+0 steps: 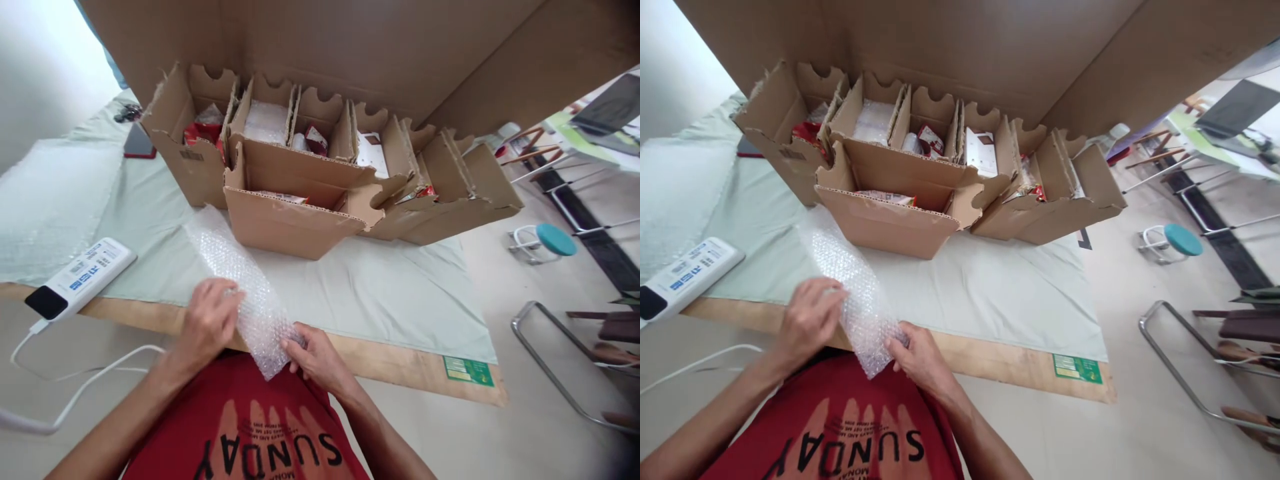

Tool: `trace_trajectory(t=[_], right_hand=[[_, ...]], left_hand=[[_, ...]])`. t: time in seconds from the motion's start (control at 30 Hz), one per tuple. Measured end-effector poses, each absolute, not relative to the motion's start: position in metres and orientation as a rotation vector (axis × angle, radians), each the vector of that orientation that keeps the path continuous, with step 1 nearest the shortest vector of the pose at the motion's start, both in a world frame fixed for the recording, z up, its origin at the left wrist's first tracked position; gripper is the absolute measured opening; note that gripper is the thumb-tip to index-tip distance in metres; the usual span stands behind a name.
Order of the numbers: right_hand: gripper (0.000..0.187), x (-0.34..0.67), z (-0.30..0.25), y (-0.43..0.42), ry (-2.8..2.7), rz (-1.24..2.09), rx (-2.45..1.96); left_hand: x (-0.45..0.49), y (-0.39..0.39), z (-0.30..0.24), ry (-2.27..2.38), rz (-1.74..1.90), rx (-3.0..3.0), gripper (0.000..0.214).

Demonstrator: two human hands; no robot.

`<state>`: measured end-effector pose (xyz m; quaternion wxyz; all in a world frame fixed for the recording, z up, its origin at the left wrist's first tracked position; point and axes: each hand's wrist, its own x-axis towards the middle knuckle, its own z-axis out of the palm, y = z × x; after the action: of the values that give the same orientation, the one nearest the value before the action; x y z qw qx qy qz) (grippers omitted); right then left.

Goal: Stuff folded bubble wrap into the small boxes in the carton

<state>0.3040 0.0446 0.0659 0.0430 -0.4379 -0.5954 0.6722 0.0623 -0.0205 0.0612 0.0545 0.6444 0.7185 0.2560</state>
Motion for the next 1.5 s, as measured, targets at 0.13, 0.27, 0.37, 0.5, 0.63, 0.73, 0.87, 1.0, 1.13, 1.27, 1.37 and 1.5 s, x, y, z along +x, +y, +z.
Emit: trace_trajectory(t=[0.13,0.27,0.37,0.5,0.63,0.73,0.87,1.0,1.13,1.27,1.37,1.5], right_hand=[[0.039,0.299,0.065,0.047,-1.512,2.410,-1.152],[0.046,0.272,0.070,0.047,-1.054,2.619,-0.932],[0.043,0.242,0.072,0.054,-0.913,2.561,-0.858],[0.046,0.212,0.062,0.072,-0.929,2.507,-0.806],[0.052,0.205,0.048,0.086,-0.961,2.574,-0.862],[0.052,0.207,0.045,0.085,-1.025,2.557,-0.887],[0.044,0.212,0.050,0.074,-1.234,2.402,-0.925],[0.026,0.224,0.055,0.069,-1.710,1.910,-0.981],[0.024,0.233,0.054,0.075,-2.161,1.382,-0.834],[0.033,0.235,0.047,0.083,-2.639,0.785,-0.537],[0.042,0.237,0.043,0.088,-2.877,0.476,-0.355],[0.035,0.236,0.041,0.092,-2.905,0.300,-0.248]], left_hand=[[0.082,-0.060,0.038,1.843,0.934,1.974,0.030],[0.069,-0.070,0.031,1.679,1.019,1.849,0.068],[0.069,-0.067,0.033,1.753,1.069,1.713,0.080],[0.087,-0.058,0.032,2.055,1.173,1.227,0.051],[0.099,-0.053,0.023,2.254,1.272,1.135,0.054],[0.095,-0.052,0.017,2.382,1.300,1.362,0.057],[0.084,-0.050,0.015,2.468,1.288,1.562,0.061],[0.079,-0.047,0.017,2.462,1.274,1.610,0.057],[0.080,-0.044,0.016,2.519,1.189,1.618,0.055],[0.077,-0.041,0.016,2.586,0.999,1.658,0.050],[0.072,-0.038,0.018,2.640,0.885,1.708,0.048],[0.068,-0.045,0.028,2.646,0.983,1.818,0.046]])
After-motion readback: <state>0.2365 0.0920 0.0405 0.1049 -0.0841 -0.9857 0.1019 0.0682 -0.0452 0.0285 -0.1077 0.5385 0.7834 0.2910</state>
